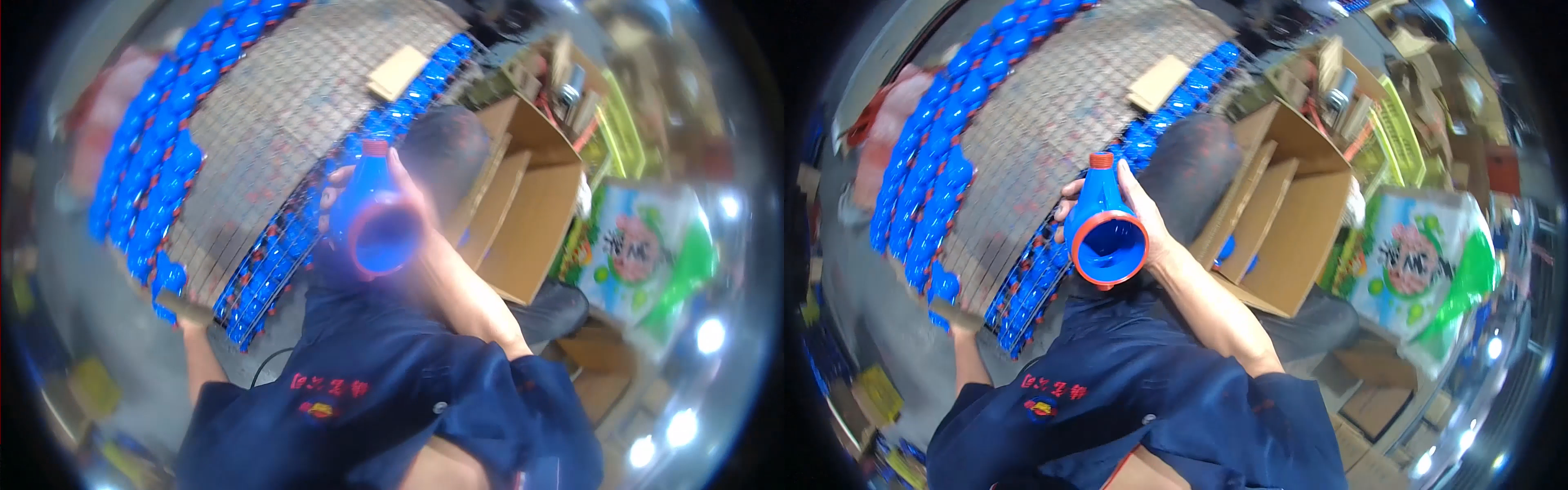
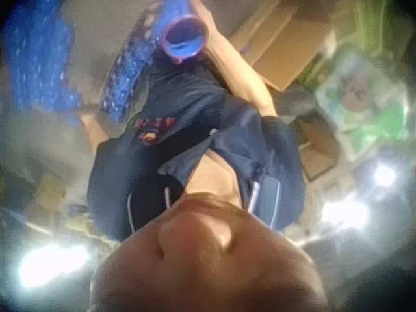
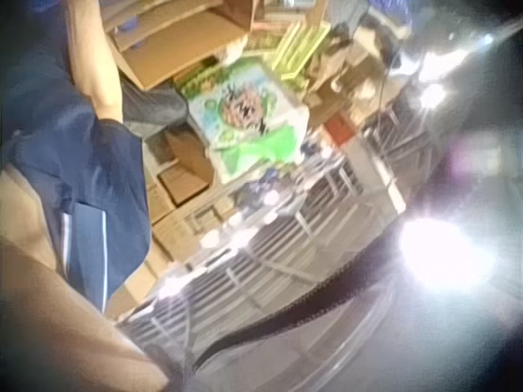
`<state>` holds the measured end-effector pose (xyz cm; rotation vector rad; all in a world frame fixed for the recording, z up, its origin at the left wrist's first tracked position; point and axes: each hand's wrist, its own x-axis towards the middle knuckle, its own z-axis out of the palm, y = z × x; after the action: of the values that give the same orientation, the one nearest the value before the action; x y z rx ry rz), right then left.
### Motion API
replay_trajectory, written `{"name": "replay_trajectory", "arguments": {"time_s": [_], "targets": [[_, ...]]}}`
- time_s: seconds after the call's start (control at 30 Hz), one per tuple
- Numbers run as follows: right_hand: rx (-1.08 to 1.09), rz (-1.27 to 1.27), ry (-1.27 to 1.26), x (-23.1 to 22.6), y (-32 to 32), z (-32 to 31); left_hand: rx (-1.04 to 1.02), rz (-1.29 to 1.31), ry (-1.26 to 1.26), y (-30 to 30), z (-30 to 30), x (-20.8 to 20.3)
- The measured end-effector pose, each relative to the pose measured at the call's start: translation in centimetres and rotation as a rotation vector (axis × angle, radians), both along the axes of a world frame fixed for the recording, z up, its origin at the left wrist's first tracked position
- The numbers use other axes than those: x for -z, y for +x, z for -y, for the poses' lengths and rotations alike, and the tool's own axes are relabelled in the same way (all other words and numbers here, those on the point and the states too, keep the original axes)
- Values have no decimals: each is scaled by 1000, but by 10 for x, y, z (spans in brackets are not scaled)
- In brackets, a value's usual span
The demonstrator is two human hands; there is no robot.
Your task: The person picks up blue objects and places them into a cardboard box with dividers, occasionally using a brush on one, and then folds and prepares a new cardboard box.
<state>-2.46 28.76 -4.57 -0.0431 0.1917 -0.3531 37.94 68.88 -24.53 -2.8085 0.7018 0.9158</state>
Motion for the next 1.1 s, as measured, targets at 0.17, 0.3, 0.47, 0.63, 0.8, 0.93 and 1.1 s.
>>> {"name": "replay_trajectory", "arguments": {"time_s": [0.17, 0.3, 0.47, 0.63, 0.8, 0.93, 1.1], "targets": [[104, 41, -67, -10, -59, 21, 1052, 352, 340, 45, -95, 49], [255, 104, -4, -10, -93, 17, 1288, 459, 287, 54, -77, 63], [503, -401, 42, -19, -128, 9, -311, -335, -350, 30, 15, 35], [555, -621, -39, -46, -165, -3, -882, -1214, -1140, 1, 100, -29], [753, -449, 25, -15, -204, 8, -269, -2082, -1054, -68, 174, -121], [942, -603, -336, -4, -271, 37, -167, -1755, -889, -164, 250, -211], [926, -1366, -646, 75, -253, 98, -522, -1528, -731, -230, 329, -195]]}}
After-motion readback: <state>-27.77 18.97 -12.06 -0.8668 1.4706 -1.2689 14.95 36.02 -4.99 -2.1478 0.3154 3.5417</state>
